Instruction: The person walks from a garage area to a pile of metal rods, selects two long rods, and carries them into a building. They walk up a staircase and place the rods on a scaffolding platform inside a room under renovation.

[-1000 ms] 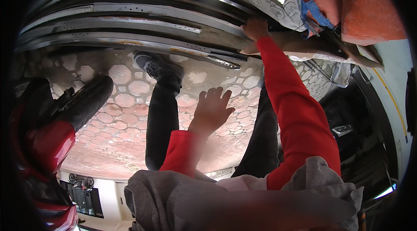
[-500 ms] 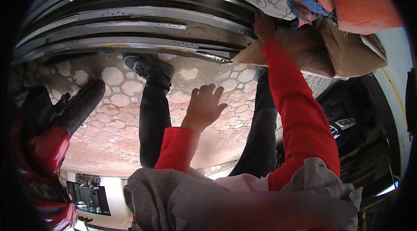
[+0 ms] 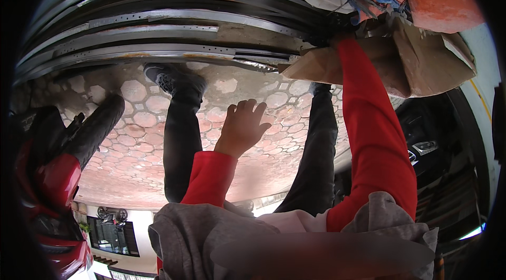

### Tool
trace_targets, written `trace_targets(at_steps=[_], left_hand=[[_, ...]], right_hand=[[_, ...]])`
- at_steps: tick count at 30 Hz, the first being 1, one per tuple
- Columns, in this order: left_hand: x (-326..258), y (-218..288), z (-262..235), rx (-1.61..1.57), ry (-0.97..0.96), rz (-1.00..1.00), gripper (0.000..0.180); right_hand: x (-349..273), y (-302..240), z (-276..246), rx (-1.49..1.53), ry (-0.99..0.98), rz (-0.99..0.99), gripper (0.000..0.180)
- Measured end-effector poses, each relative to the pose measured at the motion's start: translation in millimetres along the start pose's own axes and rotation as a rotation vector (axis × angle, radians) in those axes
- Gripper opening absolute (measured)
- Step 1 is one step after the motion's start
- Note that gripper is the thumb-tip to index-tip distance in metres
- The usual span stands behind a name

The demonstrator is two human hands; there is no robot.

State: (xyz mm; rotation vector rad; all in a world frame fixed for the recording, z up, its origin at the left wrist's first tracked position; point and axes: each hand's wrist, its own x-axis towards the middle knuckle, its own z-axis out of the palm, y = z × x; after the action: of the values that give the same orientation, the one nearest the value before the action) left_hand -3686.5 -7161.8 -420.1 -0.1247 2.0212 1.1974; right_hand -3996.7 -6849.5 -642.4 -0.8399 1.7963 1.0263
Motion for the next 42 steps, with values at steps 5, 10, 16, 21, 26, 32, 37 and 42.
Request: trace_targets(at_steps=[5, 10, 16, 21, 26, 32, 37, 42], left_hand=[[0, 0, 11, 0.024, 0.079, 0.028, 0.05], [5, 5, 16, -0.041, 0.094, 0.044, 0.048], [8, 9, 12, -0.04, 0.017, 0.012, 0.05], [6, 6, 19, -0.063, 0.108, 0.02, 0.047], [7, 5, 22, -0.019, 0.114, 0.036, 0.048], [9, 4, 22, 0.004, 0.117, 0.036, 0.049], [8, 1, 23, 0.007, 0.119, 0.04, 0.049], [6, -1, 19, -0.028, 0.119, 0.052, 0.049]], right_hand=[[-5, -7, -24, 0.217, -0.223, -0.079, 0.032], [28, -40, -47, 0.441, 0.925, -0.165, 0.036], [99, -83, -33, 0.343, 0.834, -0.004, 0.036], [101, -59, -16, 0.291, 0.715, -0.019, 0.036], [48, -3, 0, 0.203, 0.297, 0.036, 0.035], [10, 46, 21, -0.064, 0.199, 0.157, 0.032], [-3, 65, 52, -0.101, 0.076, 0.181, 0.031], [-13, 72, 52, -0.074, -0.011, 0.142, 0.03]])
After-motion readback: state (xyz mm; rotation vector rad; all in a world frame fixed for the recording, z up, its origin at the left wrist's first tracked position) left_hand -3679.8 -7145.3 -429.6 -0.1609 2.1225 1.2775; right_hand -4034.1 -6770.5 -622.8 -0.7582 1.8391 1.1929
